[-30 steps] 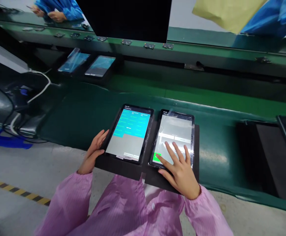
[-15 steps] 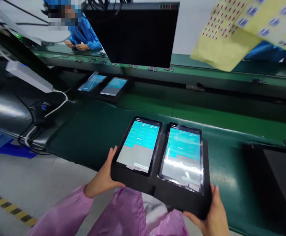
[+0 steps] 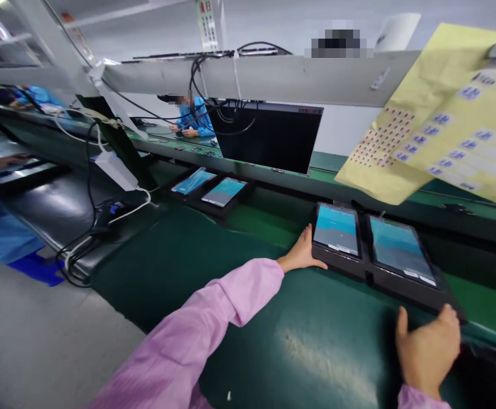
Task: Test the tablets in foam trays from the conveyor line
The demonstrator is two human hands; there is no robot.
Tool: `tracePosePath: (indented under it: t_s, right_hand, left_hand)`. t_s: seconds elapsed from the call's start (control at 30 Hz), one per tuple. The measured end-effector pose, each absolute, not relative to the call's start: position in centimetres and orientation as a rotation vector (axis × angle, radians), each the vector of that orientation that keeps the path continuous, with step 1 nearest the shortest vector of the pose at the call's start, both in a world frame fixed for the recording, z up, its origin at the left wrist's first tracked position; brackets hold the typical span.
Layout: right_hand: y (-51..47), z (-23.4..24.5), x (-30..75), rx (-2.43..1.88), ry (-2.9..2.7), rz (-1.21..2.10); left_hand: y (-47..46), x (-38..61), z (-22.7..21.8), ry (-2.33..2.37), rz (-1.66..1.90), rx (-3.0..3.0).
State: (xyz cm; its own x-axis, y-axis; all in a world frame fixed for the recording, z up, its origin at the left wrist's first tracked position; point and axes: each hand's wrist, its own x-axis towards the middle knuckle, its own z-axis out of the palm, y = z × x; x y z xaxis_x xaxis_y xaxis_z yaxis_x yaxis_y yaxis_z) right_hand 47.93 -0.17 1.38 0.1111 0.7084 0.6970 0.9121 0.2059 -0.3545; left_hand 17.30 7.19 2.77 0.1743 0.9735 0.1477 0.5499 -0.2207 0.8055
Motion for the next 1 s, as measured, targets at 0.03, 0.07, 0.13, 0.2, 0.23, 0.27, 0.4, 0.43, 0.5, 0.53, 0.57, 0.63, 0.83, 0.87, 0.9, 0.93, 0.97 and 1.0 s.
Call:
tracePosePath:
  t_s: [0.03,0.07,0.13,0.2,0.23,0.27,0.4,0.43,0.5,0.53,0.57,0.63,0.83,0.87,0.9,0.93,0.97,1.0]
  right_hand:
    - [-0.2,1.3,46.7,-1.491,-1.689,-0.316]
    - [-0.5,1.1,45.5,-1.432,-1.744,-0.309]
    - [-1.1,0.4,43.1,-1.317,-1.869,-0.264]
    - [-1.7,-0.5,41.1,-1.228,-1.978,-0.199]
    - [-1.9,-0.9,40.4,-1.2,-2.027,-0.171]
    - [-2.1,-1.3,39.9,-1.177,-2.075,-0.15]
    - [-1.8,-2.4,39.8,-1.137,-2.2,-0.126]
    - [-1.6,-2.7,40.1,-1.136,-2.195,-0.13]
    - [-1.2,-3.1,40.6,-1.139,-2.177,-0.133]
    - [-0.9,-3.3,40.8,-1.138,-2.174,-0.135]
    - [-0.7,-3.6,40.9,-1.135,-2.18,-0.135]
    - [-0.4,-3.9,40.8,-1.124,-2.212,-0.133]
    - [-0.7,-3.4,40.0,-1.152,-2.234,-0.181]
    - [-0.8,-3.2,39.9,-1.148,-2.226,-0.207]
    - [-0.9,-3.1,39.9,-1.138,-2.219,-0.235]
    - [-0.9,-3.0,39.8,-1.129,-2.217,-0.26]
    - [-0.9,-2.9,39.8,-1.122,-2.219,-0.279]
    - [-0.9,-2.8,39.7,-1.12,-2.22,-0.292]
  left_hand:
    - [8.2,18.2,2.5,1.426,0.908,1.866]
    - [9.1,19.0,2.3,1.419,0.903,1.876]
    - [10.4,20.5,1.9,1.405,0.888,1.893]
    - [11.3,21.7,1.7,1.393,0.88,1.914]
    - [11.6,22.1,1.8,1.384,0.877,1.926]
    - [11.9,22.4,2.0,1.368,0.864,1.939]
    - [11.8,19.6,4.0,1.384,0.84,2.058]
    - [11.4,17.5,4.5,1.48,0.893,2.092]
    - [9.6,12.0,5.4,1.775,1.062,2.092]
    - [8.3,8.8,5.6,1.901,1.124,2.044]
    - [6.8,5.4,5.6,2.02,1.165,1.988]
    - [3.6,-0.9,5.3,2.241,1.225,1.872]
    - [0.1,-9.4,3.5,2.448,1.17,1.829]
    - [0.5,-9.5,3.7,2.433,1.155,1.852]
    - [1.0,-9.6,4.1,2.412,1.145,1.876]
    - [1.4,-9.6,4.7,2.389,1.143,1.9]
    - [1.7,-9.6,5.5,2.365,1.15,1.923]
    - [1.9,-9.6,6.5,2.341,1.163,1.948]
